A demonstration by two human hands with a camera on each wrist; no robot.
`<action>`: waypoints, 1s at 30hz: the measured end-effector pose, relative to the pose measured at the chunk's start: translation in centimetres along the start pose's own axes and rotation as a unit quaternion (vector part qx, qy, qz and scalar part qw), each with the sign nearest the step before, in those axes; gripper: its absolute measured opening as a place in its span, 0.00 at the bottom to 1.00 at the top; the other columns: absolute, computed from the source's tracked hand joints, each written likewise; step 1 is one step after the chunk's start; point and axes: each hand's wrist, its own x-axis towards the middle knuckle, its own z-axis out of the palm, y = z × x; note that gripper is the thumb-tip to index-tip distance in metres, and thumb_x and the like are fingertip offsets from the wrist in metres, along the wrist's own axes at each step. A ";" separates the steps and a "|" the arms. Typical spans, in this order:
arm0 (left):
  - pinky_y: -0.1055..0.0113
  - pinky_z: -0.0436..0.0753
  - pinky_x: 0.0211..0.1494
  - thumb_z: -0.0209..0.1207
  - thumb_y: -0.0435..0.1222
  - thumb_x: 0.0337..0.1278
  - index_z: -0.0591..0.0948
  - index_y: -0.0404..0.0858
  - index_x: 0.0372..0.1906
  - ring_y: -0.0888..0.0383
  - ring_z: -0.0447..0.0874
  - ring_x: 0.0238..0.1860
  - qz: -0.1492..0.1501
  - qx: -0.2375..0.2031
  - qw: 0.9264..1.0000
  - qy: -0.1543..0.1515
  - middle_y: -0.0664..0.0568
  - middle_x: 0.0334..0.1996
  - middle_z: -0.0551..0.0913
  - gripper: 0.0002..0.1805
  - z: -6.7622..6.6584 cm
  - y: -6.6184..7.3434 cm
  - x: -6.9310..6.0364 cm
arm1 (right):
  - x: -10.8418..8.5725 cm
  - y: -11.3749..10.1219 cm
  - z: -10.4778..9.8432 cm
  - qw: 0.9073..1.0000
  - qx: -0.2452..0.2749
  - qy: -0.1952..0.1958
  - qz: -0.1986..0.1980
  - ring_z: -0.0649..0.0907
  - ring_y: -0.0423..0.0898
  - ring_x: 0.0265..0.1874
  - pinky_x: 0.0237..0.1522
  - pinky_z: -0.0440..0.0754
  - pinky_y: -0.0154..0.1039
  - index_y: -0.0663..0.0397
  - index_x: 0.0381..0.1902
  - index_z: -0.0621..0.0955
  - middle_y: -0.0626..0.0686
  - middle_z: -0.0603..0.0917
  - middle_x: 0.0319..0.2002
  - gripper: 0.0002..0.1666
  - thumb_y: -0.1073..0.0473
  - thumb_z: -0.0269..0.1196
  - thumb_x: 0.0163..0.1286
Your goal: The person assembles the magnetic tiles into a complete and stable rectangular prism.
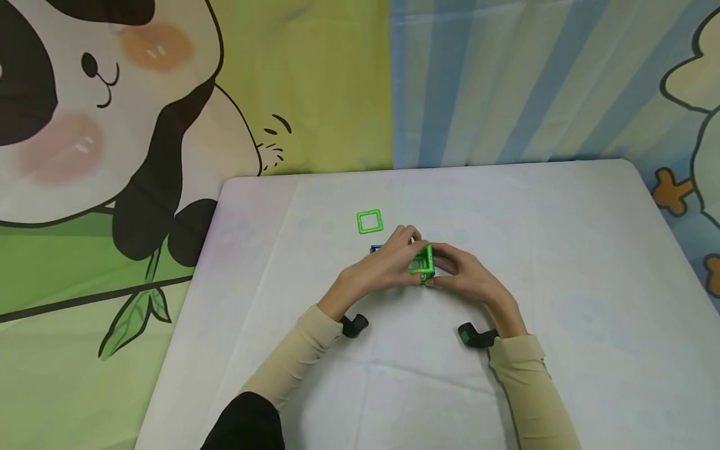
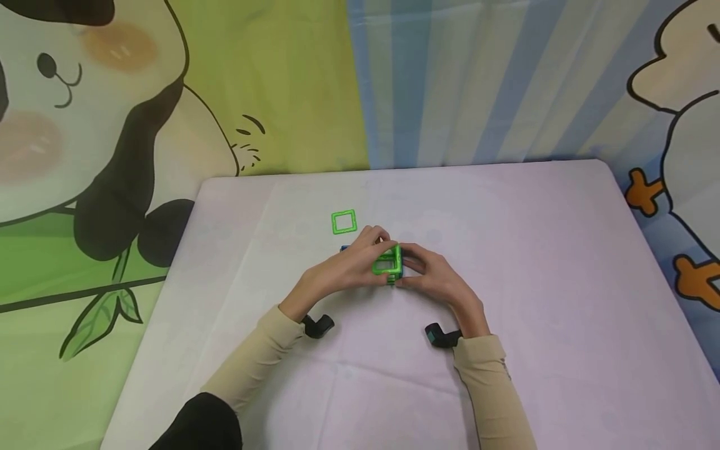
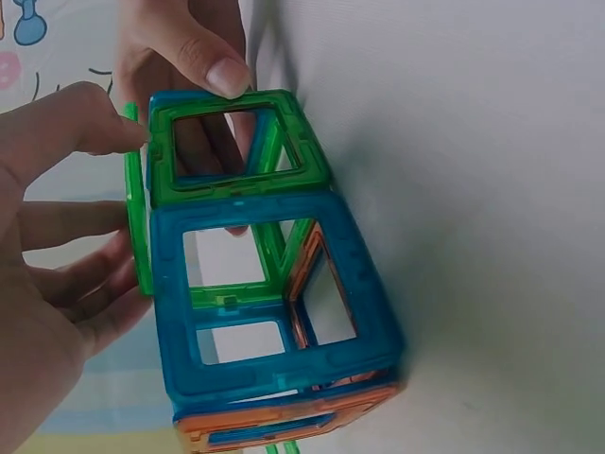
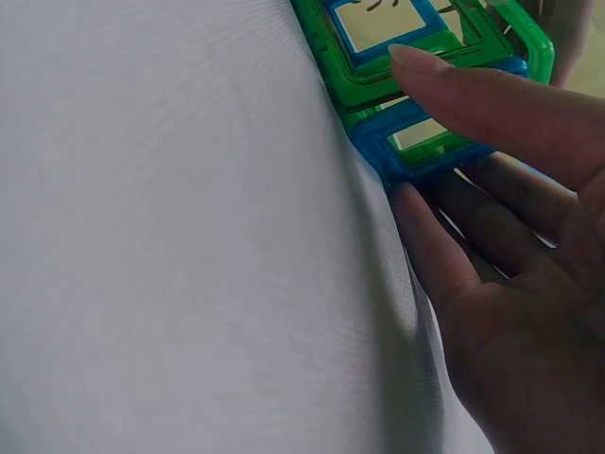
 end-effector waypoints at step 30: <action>0.56 0.77 0.65 0.54 0.33 0.74 0.73 0.31 0.71 0.49 0.73 0.61 -0.068 -0.053 0.995 0.045 0.41 0.64 0.72 0.24 -2.1 -4.6 -1.0 | 0.1 0.0 0.1 0.999 0.003 0.012 0.034 0.73 0.60 0.72 0.69 0.74 0.53 0.61 0.76 0.65 0.64 0.67 0.76 0.48 0.65 0.74 0.62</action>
